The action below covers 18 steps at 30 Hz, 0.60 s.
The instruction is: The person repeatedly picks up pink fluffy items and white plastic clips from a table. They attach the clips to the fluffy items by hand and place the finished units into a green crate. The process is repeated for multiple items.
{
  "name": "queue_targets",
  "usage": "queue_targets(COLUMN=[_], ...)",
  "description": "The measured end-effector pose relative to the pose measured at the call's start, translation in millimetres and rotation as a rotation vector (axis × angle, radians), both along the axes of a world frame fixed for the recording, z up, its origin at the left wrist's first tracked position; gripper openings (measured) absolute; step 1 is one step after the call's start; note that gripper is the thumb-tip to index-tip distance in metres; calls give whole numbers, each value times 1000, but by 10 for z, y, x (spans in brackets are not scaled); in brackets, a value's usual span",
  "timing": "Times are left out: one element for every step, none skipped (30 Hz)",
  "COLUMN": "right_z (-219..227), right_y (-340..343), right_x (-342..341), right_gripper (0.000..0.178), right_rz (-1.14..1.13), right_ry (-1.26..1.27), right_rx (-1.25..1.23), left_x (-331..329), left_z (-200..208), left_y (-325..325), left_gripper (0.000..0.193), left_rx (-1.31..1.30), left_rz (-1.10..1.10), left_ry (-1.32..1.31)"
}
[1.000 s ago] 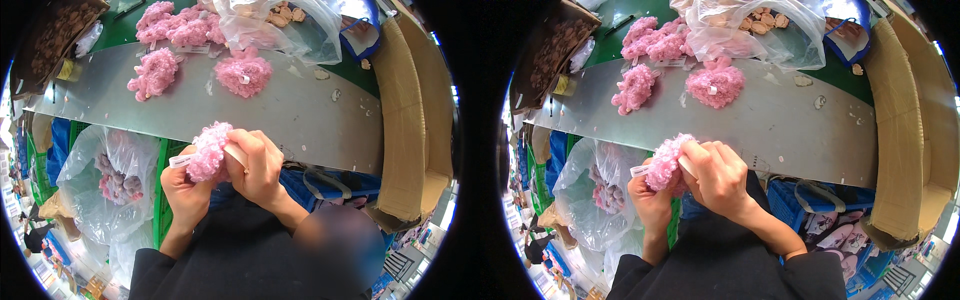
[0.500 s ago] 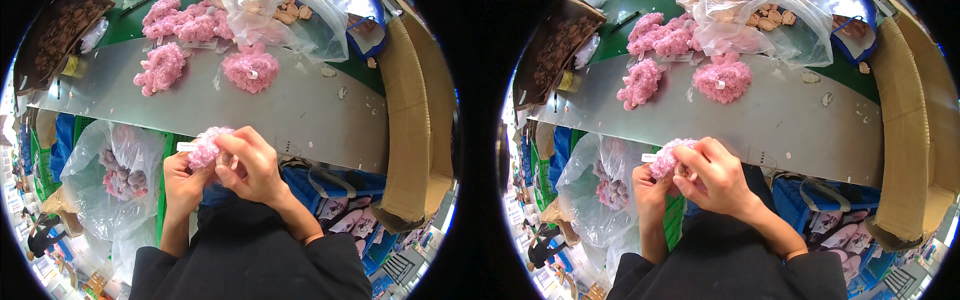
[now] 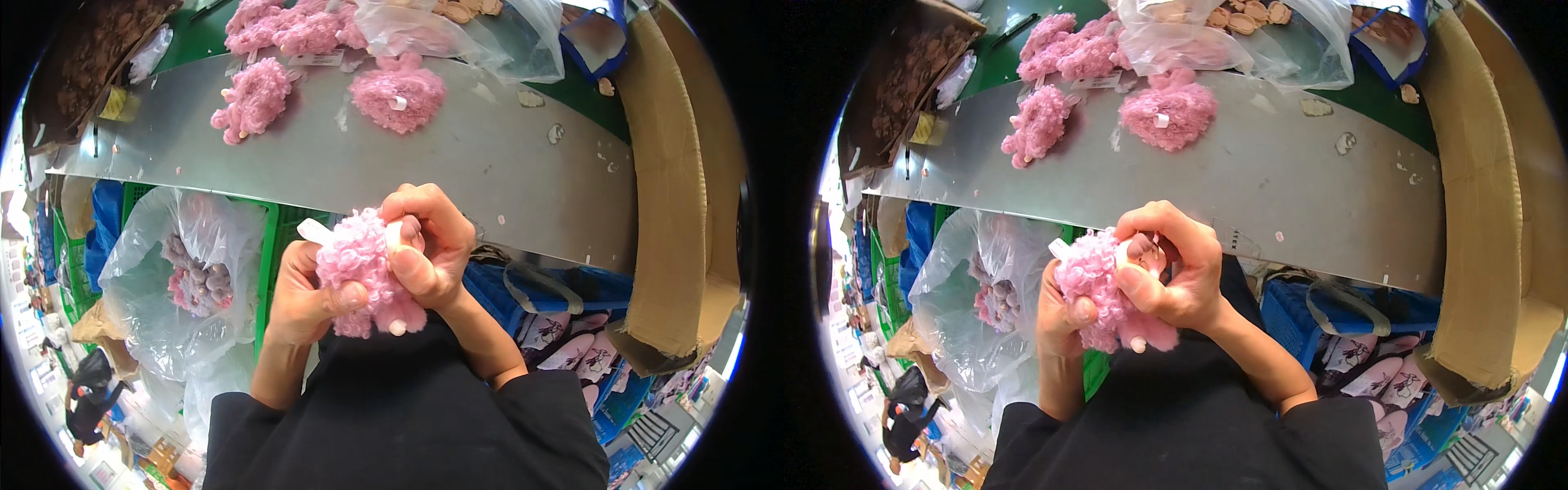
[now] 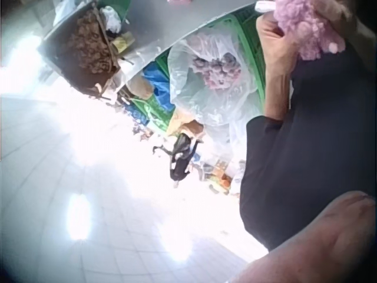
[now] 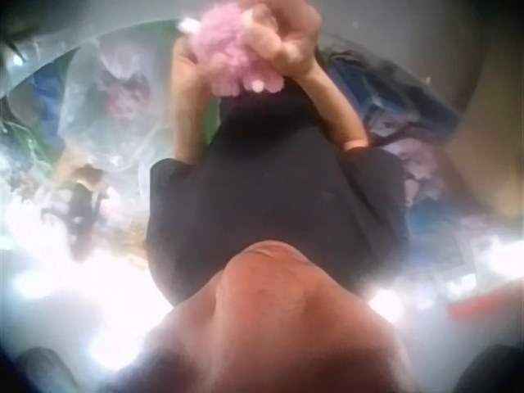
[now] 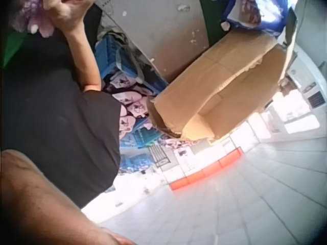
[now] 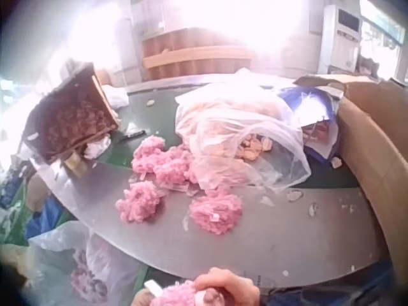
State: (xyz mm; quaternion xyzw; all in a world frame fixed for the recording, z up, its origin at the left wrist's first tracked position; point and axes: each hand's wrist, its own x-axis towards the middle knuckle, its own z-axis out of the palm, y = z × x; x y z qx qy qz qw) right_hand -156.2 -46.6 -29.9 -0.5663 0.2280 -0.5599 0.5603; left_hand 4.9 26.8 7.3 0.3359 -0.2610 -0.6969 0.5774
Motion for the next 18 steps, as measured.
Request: queue_targets(right_z=[13, -4, -32, -60, -83, -113, -149, -186, -213, -212, -209, -213, -220, -231, -231, -240, -257, -268], right_y=[22, 27, 19, 7, -5, -4, -1, 4, 50, 57, 59, 73, 72, 62, 50, 75, 121, 153], right_x=[3, 14, 25, 19, -6, -37, -68, -95, -107, -118, -128, -144, -172, -213, -248, -274, -296, -318], right_gripper=[32, 32, 33, 33, 36, 37, 38, 39, 41, 41, 42, 42, 43, 43, 43, 44, 44, 44], right_rz=[-17, -26, -28, -31, -20, -52, -83, -114, -121, -129, -135, -145, -147, -149, -147, -164, -180, -197], right_ry=[-30, -80, -126, -172, -200, -206, -212, -218, -240, -239, -239, -236, -225, -215, -202, -217, -231, -245], right_rx=[61, 59, 58, 56, 40, 12, -16, -44, -24, -15, -5, 6, 20, 35, 47, 59, 70, 83], left_x=[-46, -88, -131, -189, -254, -296, -314, -332, -347, -360, -376, -386, -392, -398, -418, -451, -472, -489], left_z=[-34, -62, -73, -60, -35, -21, -45, -64, -77, -80, -69, -77, -87, -97, -106, -118, -124, -113], left_y=[0, 0, 15, 16, 10, 7, 14, 1, -13, -26, -47, -54, -60, -60, -57, -47, -42, -53], left_gripper=[29, 30, 37, 40, 43, 46, 53, 53, 53, 52, 52, 51, 50, 48, 46, 44, 43, 42], left_rx=[10, 20, 27, 34, 42, 47, 59, 68, 80, 91, 99, 102, 106, 109, 114, 118, 122, 129], left_rz=[-1, -4, 10, 14, 18, 23, 9, -7, -22, -35, -45, -63, -79, -95, -103, -110, -117, -121], left_ry=[37, 73, 82, 115, 148, 179, 161, 168, 174, 179, 185, 194, 204, 213, 223, 232, 242, 224])
